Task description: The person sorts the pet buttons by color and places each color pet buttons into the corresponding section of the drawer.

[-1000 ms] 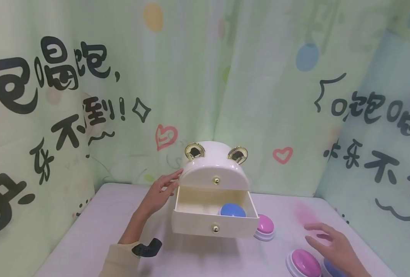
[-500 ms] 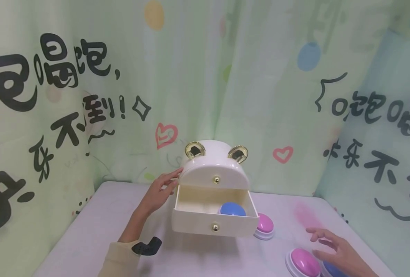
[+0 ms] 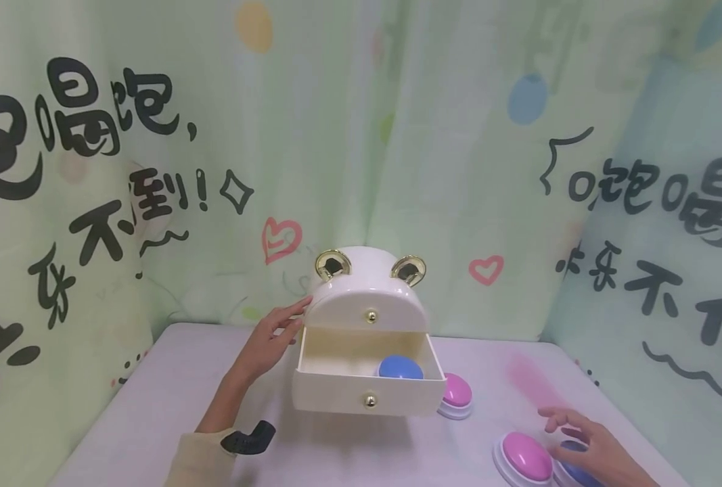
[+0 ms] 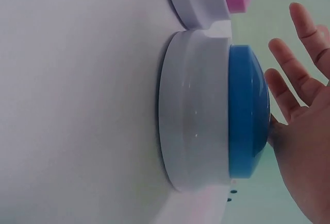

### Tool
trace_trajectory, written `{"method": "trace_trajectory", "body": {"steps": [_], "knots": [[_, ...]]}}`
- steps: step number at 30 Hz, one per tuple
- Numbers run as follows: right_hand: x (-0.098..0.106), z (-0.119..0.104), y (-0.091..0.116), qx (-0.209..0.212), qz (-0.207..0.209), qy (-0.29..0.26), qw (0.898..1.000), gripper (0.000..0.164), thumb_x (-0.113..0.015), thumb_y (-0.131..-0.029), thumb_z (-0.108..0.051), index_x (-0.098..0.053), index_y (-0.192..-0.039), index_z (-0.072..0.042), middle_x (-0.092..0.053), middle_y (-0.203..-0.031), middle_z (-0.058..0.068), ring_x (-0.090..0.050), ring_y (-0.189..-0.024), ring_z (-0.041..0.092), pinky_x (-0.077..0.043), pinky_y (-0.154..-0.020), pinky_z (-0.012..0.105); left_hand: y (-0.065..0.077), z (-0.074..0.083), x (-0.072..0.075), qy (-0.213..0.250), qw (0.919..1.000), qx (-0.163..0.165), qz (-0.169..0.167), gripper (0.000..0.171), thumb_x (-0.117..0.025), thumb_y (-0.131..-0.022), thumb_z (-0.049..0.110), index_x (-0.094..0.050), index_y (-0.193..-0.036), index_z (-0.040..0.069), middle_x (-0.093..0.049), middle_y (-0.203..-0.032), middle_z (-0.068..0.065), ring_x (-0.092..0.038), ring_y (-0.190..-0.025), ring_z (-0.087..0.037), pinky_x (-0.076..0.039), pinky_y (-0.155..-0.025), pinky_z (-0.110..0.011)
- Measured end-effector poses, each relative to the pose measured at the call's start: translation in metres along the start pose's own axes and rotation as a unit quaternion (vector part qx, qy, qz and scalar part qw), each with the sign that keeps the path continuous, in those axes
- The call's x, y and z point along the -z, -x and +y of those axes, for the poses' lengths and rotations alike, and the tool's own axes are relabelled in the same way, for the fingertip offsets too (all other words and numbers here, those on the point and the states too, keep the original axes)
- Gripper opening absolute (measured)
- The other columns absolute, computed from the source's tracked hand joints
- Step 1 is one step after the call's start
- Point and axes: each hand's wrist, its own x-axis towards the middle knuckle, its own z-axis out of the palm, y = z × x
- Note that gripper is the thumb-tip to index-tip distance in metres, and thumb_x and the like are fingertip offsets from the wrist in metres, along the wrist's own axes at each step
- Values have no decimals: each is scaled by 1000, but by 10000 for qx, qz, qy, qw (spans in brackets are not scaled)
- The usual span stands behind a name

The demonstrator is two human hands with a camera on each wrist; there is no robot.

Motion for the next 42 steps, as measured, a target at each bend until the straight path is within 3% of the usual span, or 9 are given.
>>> {"method": "trace_trajectory", "body": {"steps": [1, 5, 8, 9, 12, 17, 22, 30, 42], "knots": [[1, 1, 0, -83, -128, 36, 9999, 17, -77, -90, -14, -63, -99, -14, -57, -124, -30, -46, -108, -21, -54, -83, 22, 0, 0, 0, 5, 10000, 8, 4, 44, -56, -106, 19, -54, -150, 19, -57, -140, -18, -61, -118, -41, -60, -88, -46], [3, 4, 1, -563, -626, 132, 9964, 18, -75, -93, -22, -62, -103, -15, -64, -132, -9, -48, -107, -16, -55, -91, 51, 0, -1, 0, 11, 10000, 30, 12, 45, -56, -106, 18, -54, -151, 19, -57, -140, -18, -61, -117, -39, -59, -88, -47], [3, 4, -1, -844, -822, 134, 9929, 23, -75, -92, -25, -64, -109, -13, -61, -138, 19, -60, -117, 13, -49, -90, 71, 0, 0, 1, -18, 10000, 41, 16, 45, -56, -106, 18, -53, -151, 20, -57, -141, -17, -61, -117, -37, -59, -89, -49], [3, 3, -1, -948, -894, 137, 9914, 27, -75, -93, -26, -64, -112, -12, -58, -140, 25, -60, -120, 25, -48, -90, 72, 1, 1, 1, -26, 10000, 49, 16, 45, -56, -106, 18, -53, -151, 20, -57, -141, -17, -62, -117, -37, -59, -89, -48], [3, 3, -3, -1248, -1083, 75, 9862, 38, -75, -92, -30, -63, -122, -9, -53, -143, 30, -53, -124, 51, -47, -91, 74, 2, 2, 1, -23, 10000, 64, 22, 45, -56, -106, 18, -53, -151, 20, -57, -141, -18, -61, -118, -37, -59, -90, -50], [3, 9, 0, -1511, -1325, -3, 9796, 49, -75, -93, -33, -61, -132, -6, -55, -142, 27, -53, -123, 46, -46, -89, 74, 3, 3, 2, 9, 10000, 62, -7, 45, -55, -106, 17, -53, -151, 19, -57, -141, -18, -61, -118, -39, -59, -89, -49], [4, 21, 4, -1495, -1441, -27, 9782, 51, -75, -93, -30, -60, -135, -3, -59, -138, 22, -56, -114, 23, -49, -89, 69, 3, 2, 3, 17, 10000, 40, -17, 46, -55, -106, 15, -52, -152, 19, -57, -141, -19, -61, -118, -41, -60, -84, -41], [2, 34, 9, -2264, -1500, -382, 9617, 56, -76, -92, -35, -58, -138, -9, -49, -140, 27, -50, -112, 45, -53, -84, 60, 2, 3, 1, 96, 9999, 42, -54, 47, -55, -106, 15, -51, -152, 19, -55, -141, -18, -60, -120, -39, -62, -81, -43], [2, 36, 10, -2060, -1473, -564, 9658, 51, -75, -93, -28, -57, -133, -2, -51, -127, 26, -53, -106, 38, -55, -80, 50, 1, 4, 1, 189, 9998, -48, -79, 46, -55, -106, 14, -51, -152, 16, -55, -141, -20, -60, -120, -40, -62, -78, -37]]}}
